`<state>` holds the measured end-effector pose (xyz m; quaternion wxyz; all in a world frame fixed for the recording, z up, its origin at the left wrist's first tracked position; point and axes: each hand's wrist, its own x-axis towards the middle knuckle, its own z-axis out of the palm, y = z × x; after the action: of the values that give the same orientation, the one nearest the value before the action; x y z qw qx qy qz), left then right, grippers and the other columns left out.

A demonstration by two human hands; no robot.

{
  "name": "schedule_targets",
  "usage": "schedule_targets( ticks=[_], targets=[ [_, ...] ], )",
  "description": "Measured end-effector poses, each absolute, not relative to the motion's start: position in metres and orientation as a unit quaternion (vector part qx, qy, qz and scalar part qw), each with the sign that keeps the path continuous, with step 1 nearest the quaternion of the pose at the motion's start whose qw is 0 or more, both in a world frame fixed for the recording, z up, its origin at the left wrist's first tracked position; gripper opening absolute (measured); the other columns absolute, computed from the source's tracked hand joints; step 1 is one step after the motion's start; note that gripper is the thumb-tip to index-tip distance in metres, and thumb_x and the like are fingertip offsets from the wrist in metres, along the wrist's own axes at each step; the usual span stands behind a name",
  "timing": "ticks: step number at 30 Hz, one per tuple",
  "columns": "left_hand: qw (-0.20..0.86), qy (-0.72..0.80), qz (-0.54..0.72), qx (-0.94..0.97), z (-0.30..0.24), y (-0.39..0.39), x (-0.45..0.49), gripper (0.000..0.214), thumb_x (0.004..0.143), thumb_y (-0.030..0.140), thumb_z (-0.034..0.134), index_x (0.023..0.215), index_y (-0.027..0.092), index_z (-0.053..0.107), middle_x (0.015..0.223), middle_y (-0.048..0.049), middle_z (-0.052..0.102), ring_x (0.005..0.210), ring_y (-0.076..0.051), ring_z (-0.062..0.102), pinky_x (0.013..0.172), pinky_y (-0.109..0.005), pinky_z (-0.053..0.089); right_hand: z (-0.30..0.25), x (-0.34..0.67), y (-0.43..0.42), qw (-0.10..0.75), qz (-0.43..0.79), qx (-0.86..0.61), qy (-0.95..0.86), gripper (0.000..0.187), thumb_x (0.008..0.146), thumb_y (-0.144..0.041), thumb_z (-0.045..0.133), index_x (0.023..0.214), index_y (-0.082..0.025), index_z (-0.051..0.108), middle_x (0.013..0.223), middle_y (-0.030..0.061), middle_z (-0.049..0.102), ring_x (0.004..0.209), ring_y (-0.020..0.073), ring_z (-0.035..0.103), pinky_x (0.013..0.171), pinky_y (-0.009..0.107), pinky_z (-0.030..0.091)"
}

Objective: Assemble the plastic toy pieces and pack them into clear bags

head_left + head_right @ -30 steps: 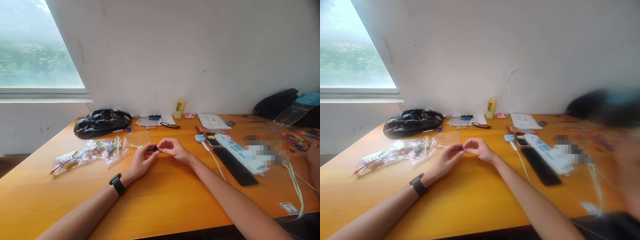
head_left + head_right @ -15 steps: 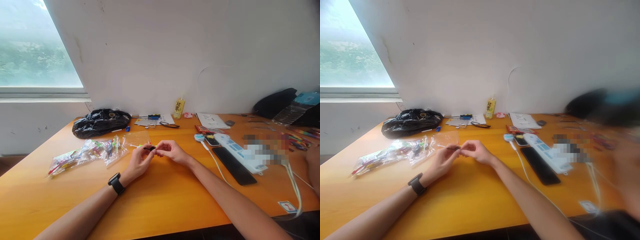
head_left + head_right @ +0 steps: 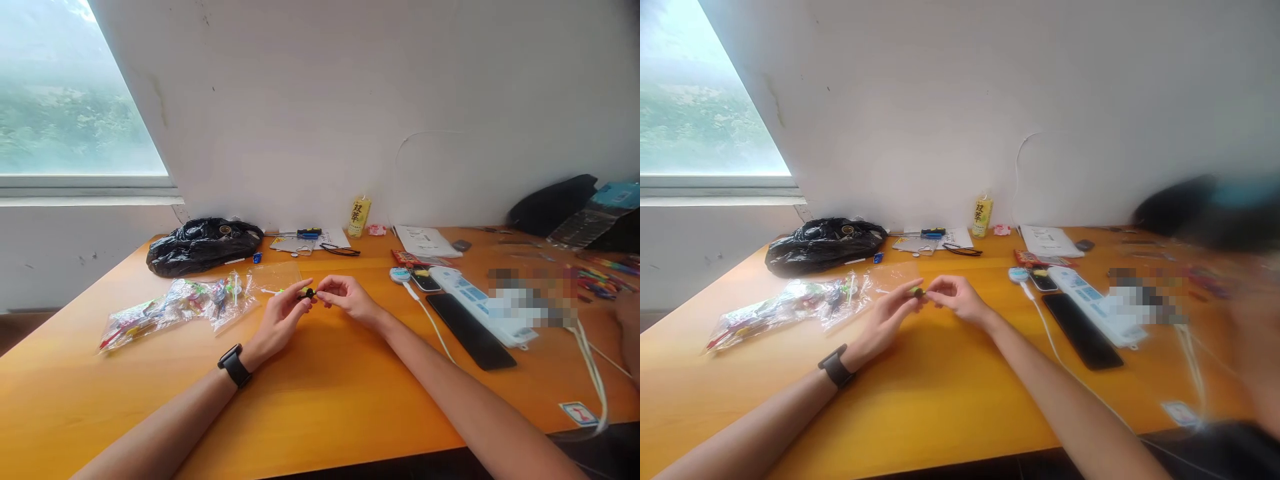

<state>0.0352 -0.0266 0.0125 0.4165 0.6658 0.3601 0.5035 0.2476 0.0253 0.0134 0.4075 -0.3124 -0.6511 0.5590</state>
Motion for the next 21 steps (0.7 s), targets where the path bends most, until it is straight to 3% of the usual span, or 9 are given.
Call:
schedule_targets(
  ticks=[5,9,14,17,21],
  targets=[
    [0.361,0.36,0.516,0.688,0.006,-0.02,0.038,0.028,0.099,0.037,0.068,0.121,0.019,0.07,0.118,-0.011,0.076,0.107,-0.024,0.073,0.096,-0.037,0.06,0.014,0.252,0.03,0.417,0.517,-0.333,-0.67,0.029,0.086,-0.047,0.082,0.098,-0.021,0.078,0.093,0.0039,0.072,0.082,0.017,0.063,0.078,0.032,0.05],
    [0.354,0.355,0.539,0.677,-0.002,-0.015,0.038,0.028,0.099,0.037,0.069,0.12,0.019,0.069,0.118,-0.0112,0.075,0.109,-0.023,0.073,0.096,-0.037,0.062,0.015,0.252,0.033,0.43,0.45,-0.34,-0.704,0.03,0.088,-0.049,0.078,0.1,-0.022,0.08,0.111,0.0076,0.07,0.099,0.0212,0.063,0.082,0.032,0.05],
    [0.346,0.383,0.554,0.654,-0.004,-0.014,0.037,0.027,0.095,0.035,0.074,0.116,0.02,0.068,0.109,-0.0091,0.077,0.099,-0.021,0.075,0.089,-0.034,0.063,0.019,0.252,0.03,0.434,0.512,-0.367,-0.644,0.039,0.093,-0.056,0.07,0.112,-0.022,0.076,0.08,0.0003,0.058,0.067,0.013,0.047,0.06,0.027,0.037],
    [0.317,0.401,0.544,0.665,-0.002,-0.016,0.036,0.02,0.094,0.035,0.074,0.106,0.02,0.071,0.104,-0.0081,0.079,0.093,-0.02,0.075,0.084,-0.033,0.062,0.021,0.252,0.028,0.417,0.569,-0.369,-0.606,0.046,0.096,-0.06,0.065,0.117,-0.02,0.071,0.068,-0.0037,0.048,0.06,0.0113,0.036,0.055,0.026,0.026],
    [0.285,0.418,0.539,0.673,0.0,-0.017,0.036,0.015,0.093,0.033,0.075,0.1,0.02,0.073,0.097,-0.0062,0.079,0.087,-0.019,0.075,0.078,-0.031,0.06,0.024,0.252,0.026,0.374,0.619,-0.415,-0.552,0.056,0.098,-0.068,0.055,0.125,-0.021,0.063,0.064,-0.0053,0.049,0.053,0.0103,0.028,0.052,0.026,0.017]
  ],
)
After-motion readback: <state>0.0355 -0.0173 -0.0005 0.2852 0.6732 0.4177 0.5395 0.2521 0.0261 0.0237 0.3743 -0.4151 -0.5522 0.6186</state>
